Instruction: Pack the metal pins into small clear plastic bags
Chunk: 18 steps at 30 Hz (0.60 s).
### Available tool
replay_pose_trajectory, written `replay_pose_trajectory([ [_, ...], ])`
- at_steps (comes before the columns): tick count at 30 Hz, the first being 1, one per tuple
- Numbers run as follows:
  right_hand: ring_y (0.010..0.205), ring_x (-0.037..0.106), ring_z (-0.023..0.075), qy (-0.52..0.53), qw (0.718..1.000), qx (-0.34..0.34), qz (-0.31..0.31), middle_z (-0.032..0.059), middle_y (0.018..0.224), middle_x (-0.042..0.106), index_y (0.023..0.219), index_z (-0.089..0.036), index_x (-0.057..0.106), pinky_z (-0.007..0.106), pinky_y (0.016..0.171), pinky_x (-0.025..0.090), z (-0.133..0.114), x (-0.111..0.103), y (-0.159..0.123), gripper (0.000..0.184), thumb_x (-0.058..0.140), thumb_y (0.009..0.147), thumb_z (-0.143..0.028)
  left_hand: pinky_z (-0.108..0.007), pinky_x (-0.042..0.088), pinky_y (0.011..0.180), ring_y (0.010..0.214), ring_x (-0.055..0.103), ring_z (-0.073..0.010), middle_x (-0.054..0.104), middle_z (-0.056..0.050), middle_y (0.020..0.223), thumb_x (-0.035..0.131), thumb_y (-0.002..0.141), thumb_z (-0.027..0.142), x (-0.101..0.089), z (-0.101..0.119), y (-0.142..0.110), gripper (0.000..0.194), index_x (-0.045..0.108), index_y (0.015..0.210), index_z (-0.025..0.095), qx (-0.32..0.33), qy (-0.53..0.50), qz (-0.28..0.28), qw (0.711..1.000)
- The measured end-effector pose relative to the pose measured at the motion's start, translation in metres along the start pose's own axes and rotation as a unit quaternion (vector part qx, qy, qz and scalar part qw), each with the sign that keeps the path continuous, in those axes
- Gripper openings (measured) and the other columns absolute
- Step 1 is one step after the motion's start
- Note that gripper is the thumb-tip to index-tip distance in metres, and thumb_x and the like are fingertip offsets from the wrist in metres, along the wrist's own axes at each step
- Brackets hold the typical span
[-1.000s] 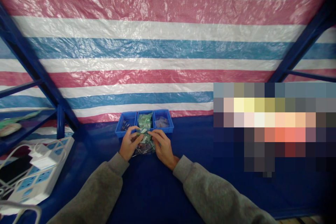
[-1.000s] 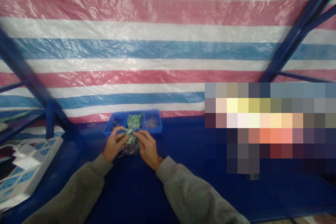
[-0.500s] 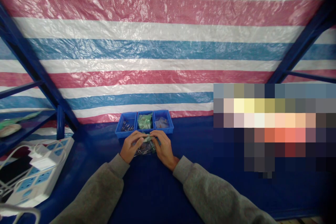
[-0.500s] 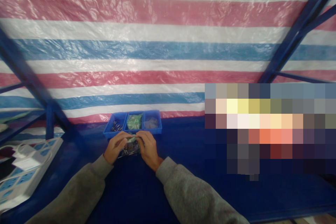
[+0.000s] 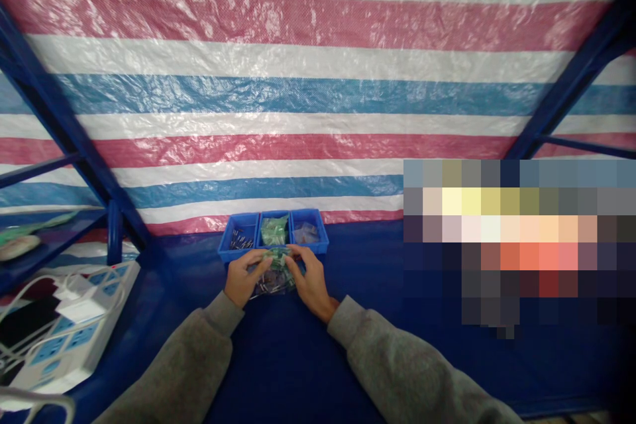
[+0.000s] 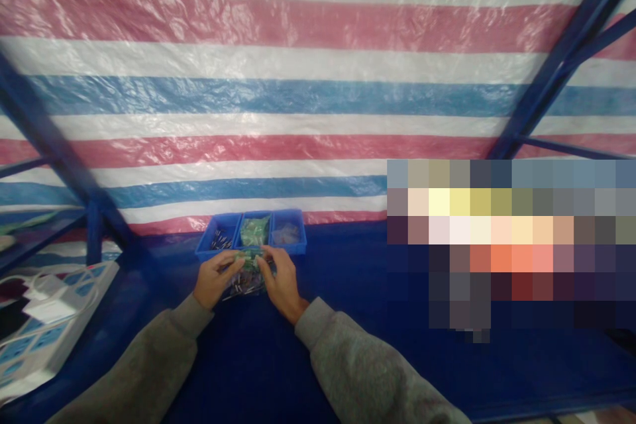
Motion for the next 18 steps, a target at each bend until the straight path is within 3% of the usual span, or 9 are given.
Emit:
replay_pose_trajectory([
  [3,0.074,0.057,0.0158,0.001,1.000,0.014,-0.006,0.0031,0.078,0.061,0.089,-0.018,0.061,0.028,0.071,0.045,0.002,0.001,0.000,0.013,0.052,0.085,-0.026,-0.033,0.050,0.081,0.085,0.063,-0.0215,0.069,-0.008,0.092,0.059,0.078,0.035,0.000,0.002,0.001,0.027,0.067,0.092,0.014,0.002,-0.018,-0.007,1.000],
  [6,0.071,0.056,0.0146,0.001,1.000,0.017,0.014,0.0021,0.076,0.060,0.082,-0.017,0.060,0.026,0.069,0.044,0.002,-0.001,0.000,0.014,0.050,0.086,-0.025,-0.035,0.047,0.086,0.091,0.061,-0.0215,0.067,-0.008,0.095,0.055,0.081,0.035,0.000,0.010,0.002,0.025,0.070,0.088,0.016,0.045,0.013,-0.023,0.999],
  [11,0.069,0.056,0.0145,0.006,1.000,0.011,0.016,0.0018,0.074,0.060,0.080,-0.018,0.060,0.025,0.067,0.044,-0.001,-0.002,0.000,0.014,0.049,0.086,-0.026,-0.028,0.048,0.074,0.075,0.061,-0.0175,0.067,-0.005,0.079,0.059,0.078,0.031,-0.005,0.014,0.003,0.017,0.072,0.079,0.019,0.094,0.074,0.009,0.993],
  [18,0.066,0.056,0.0140,0.005,0.999,-0.004,-0.034,0.0020,0.072,0.061,0.083,-0.017,0.062,0.024,0.064,0.044,-0.005,0.001,-0.001,0.016,0.049,0.086,-0.026,-0.027,0.049,0.070,0.072,0.061,-0.0175,0.067,-0.005,0.080,0.060,0.077,0.031,-0.006,0.008,0.000,0.018,0.068,0.081,0.016,0.046,0.028,0.043,0.998],
])
Point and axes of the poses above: each hand's wrist, its own y-axis towards the middle knuckle, its own x-axis out of the palm, z = x × y, the point moved 3 cm from there along y, towards the middle knuckle
